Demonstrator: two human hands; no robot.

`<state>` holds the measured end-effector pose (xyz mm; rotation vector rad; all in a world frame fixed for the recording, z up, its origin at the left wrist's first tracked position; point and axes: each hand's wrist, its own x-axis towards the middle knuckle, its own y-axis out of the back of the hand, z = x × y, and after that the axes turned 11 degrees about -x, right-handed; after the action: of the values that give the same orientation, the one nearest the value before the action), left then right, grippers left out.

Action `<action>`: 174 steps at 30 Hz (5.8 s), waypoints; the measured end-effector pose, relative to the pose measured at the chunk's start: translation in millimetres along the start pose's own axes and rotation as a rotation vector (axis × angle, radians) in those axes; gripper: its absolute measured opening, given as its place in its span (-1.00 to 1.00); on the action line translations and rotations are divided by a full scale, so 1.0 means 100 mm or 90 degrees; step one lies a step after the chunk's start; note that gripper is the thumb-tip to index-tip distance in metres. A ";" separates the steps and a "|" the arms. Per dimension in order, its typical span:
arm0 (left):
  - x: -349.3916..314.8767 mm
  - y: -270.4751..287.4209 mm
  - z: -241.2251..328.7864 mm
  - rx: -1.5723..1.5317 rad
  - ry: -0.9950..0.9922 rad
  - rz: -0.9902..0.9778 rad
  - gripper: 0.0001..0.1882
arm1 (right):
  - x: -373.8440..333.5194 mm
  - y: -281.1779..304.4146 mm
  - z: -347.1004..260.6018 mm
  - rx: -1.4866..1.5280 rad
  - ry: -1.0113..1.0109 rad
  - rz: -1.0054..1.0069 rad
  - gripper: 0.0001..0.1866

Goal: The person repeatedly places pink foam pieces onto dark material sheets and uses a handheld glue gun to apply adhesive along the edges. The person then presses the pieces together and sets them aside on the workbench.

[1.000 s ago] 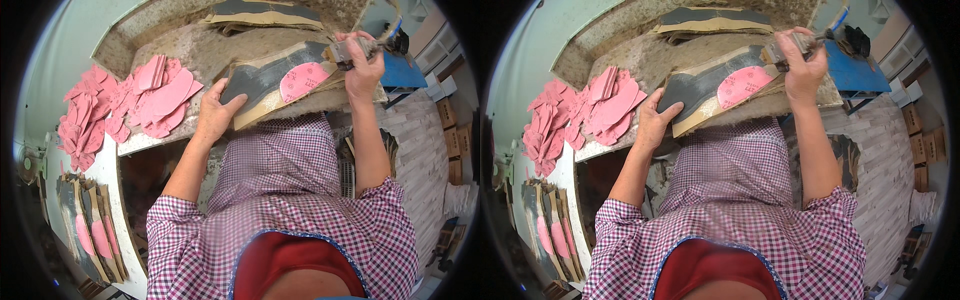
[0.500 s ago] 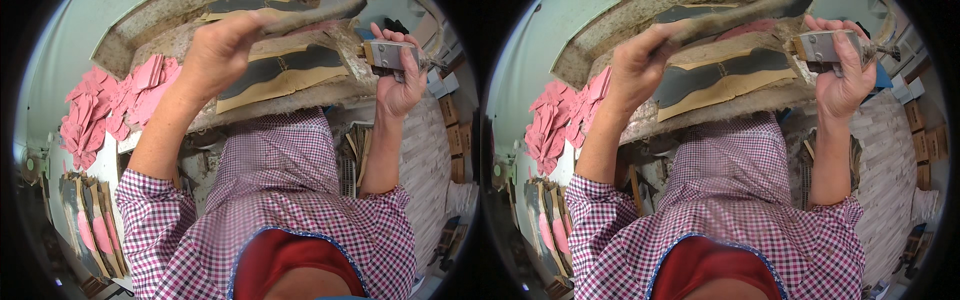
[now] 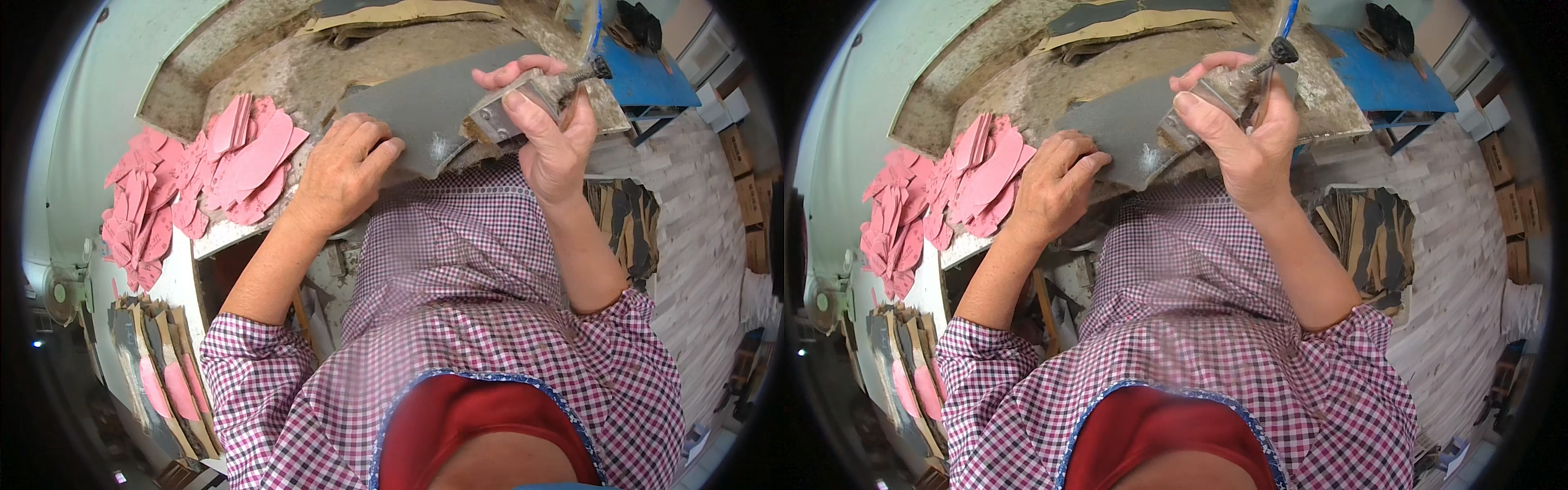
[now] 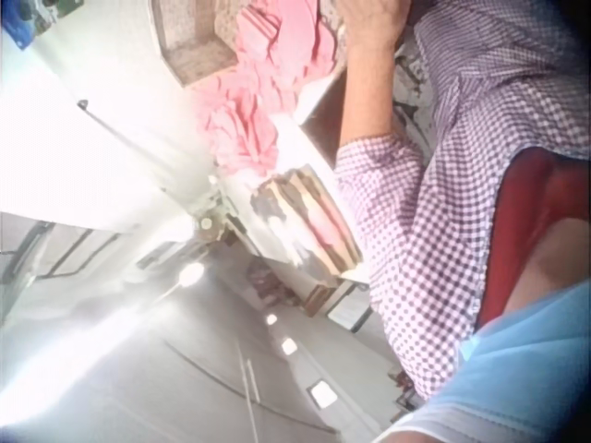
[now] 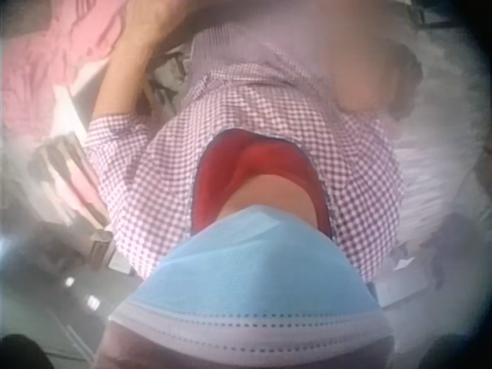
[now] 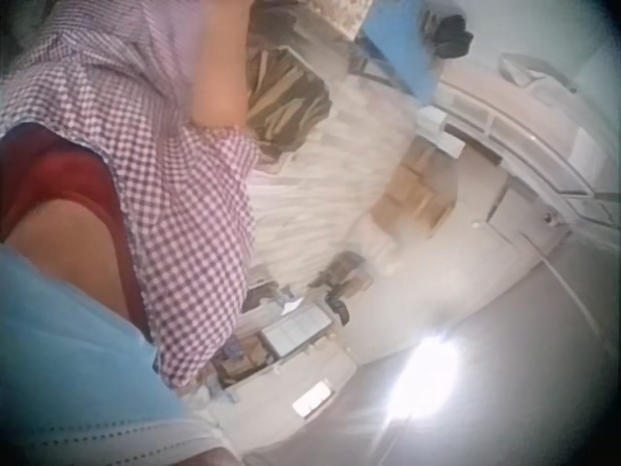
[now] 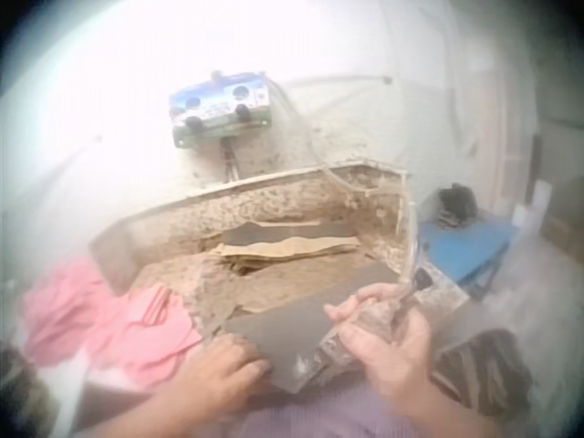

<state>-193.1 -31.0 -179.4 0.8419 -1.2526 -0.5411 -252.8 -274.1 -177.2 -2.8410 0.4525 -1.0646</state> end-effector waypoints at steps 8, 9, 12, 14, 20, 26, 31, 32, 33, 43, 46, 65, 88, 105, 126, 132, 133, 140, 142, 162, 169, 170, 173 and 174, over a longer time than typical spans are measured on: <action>-0.04 -0.05 -0.02 -0.011 0.000 0.025 -0.71 | 0.28 0.77 0.17 -0.273 0.082 0.142 -0.67; -0.05 -0.05 -0.02 -0.014 -0.004 0.030 -0.71 | 0.30 0.88 0.19 -0.318 0.087 0.164 -0.66; -0.04 -0.07 -0.02 -0.016 -0.014 0.038 -0.71 | 0.33 1.03 0.22 -0.331 0.097 0.200 -0.64; -0.04 -0.06 -0.01 -0.016 -0.014 0.035 -0.71 | 0.32 0.96 0.22 -0.361 0.111 0.193 -0.66; -0.04 -0.04 0.04 0.001 -0.020 0.020 -0.70 | 0.27 -0.02 0.21 -0.114 0.031 0.076 -0.67; -0.08 -0.03 0.05 -0.002 -0.011 0.002 -0.69 | 0.45 -0.23 0.20 -0.129 0.043 0.023 -0.65; -0.12 -0.09 0.02 -0.014 -0.016 0.019 -0.67 | 0.73 0.48 0.40 -0.337 0.067 0.141 -0.64; -0.13 -0.10 0.01 -0.019 -0.017 0.020 -0.67 | 0.75 0.63 0.46 -0.372 0.089 0.169 -0.65; -0.13 -0.11 0.01 -0.023 -0.012 0.031 -0.64 | 0.75 0.71 0.48 -0.317 0.092 0.179 -0.66; -0.24 -0.22 -0.21 -0.137 0.317 0.056 -0.52 | 0.45 0.78 0.22 0.202 -0.025 0.138 -0.77; -0.09 -0.24 -0.39 -0.277 0.506 0.183 -0.68 | 0.31 0.64 0.31 0.329 -0.106 0.126 -0.76; -0.37 -0.04 -0.66 -0.358 0.481 0.380 -0.72 | -0.03 0.29 0.59 0.114 -0.301 0.125 -0.68; -4.24 2.42 2.30 0.214 1.173 0.759 -0.37 | 0.20 0.92 0.83 0.269 -0.352 0.236 -0.72; -4.93 3.00 1.24 0.585 1.359 0.574 -0.28 | 0.17 0.97 0.87 0.199 -0.366 0.228 -0.63; -4.27 2.83 0.50 0.609 0.810 0.245 -0.60 | 0.11 1.18 0.96 0.380 -0.291 0.051 -0.72; -1.70 1.54 -0.72 0.012 0.629 0.238 -0.64 | 0.07 0.86 0.74 0.147 -0.289 0.144 -0.69; -1.41 1.42 -0.91 0.093 0.656 0.164 -0.45 | 0.06 0.77 0.66 0.075 -0.289 0.153 -0.66; -0.67 0.80 -1.74 0.259 0.904 -0.134 -0.18 | -0.05 0.70 0.45 -0.103 -0.271 0.034 -0.47; -0.66 0.73 -1.85 0.235 0.889 -0.127 -0.22 | -0.06 0.78 0.51 -0.042 -0.300 0.040 -0.46; -0.82 0.71 -0.69 0.108 0.537 -0.057 -0.23 | -0.02 1.02 0.30 0.357 -0.269 0.089 -0.60; -0.52 0.79 -0.51 0.148 0.629 -0.126 -0.33 | 0.25 0.44 -0.10 0.063 -0.042 -0.029 -0.69; -0.55 0.79 -0.56 0.118 0.644 -0.108 -0.35 | 0.26 0.39 -0.07 0.034 -0.006 -0.049 -0.70; -0.55 0.81 -0.55 0.105 0.637 -0.066 -0.35 | 0.25 0.28 0.02 -0.064 0.050 -0.033 -0.67; -0.53 0.83 -0.53 0.104 0.648 -0.070 -0.35 | 0.25 0.31 0.04 -0.113 0.054 -0.034 -0.65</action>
<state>-162.5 72.4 -148.9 1.1221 -0.3143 -0.0420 -240.0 -310.8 -169.2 -2.9853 0.5054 -1.2156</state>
